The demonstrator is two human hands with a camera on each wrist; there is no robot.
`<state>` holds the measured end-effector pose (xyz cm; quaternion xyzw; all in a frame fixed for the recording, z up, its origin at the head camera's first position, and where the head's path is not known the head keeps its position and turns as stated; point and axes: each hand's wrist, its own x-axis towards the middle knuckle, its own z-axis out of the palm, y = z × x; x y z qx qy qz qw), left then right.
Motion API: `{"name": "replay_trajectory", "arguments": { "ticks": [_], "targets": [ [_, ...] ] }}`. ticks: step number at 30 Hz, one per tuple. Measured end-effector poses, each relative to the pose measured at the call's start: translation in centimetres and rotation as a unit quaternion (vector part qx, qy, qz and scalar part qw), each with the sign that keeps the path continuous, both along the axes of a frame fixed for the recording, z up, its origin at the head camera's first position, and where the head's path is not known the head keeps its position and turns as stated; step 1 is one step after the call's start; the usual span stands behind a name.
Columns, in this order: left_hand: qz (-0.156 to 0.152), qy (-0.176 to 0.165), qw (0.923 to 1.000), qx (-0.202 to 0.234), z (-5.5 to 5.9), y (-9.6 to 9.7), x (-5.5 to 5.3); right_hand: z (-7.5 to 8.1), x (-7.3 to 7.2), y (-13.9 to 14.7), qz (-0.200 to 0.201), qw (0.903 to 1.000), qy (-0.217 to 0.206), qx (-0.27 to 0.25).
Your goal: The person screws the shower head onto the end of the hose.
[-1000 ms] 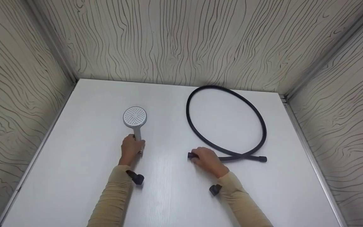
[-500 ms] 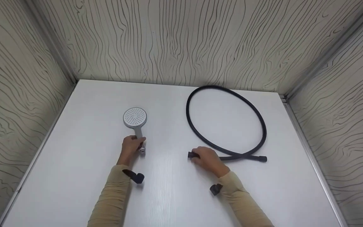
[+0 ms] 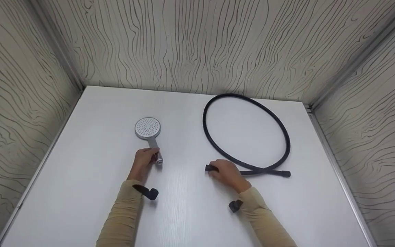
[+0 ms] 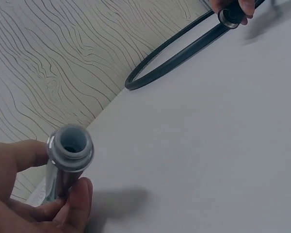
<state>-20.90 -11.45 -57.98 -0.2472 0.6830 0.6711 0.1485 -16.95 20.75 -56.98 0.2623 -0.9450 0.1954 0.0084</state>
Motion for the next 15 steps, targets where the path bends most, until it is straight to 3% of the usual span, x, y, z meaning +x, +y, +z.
{"name": "replay_trajectory", "arguments": {
  "ticks": [9, 15],
  "targets": [
    [0.051, -0.011, 0.9903, 0.129, 0.18, 0.24, 0.35, 0.06, 0.09, -0.09, -0.005, 1.0000, -0.006, -0.004],
    [0.052, -0.008, 0.9811, 0.186, 0.13, 0.15, 0.73, 0.03, 0.18, -0.02, -0.003, 0.9999, -0.004, -0.013]
  ]
}}
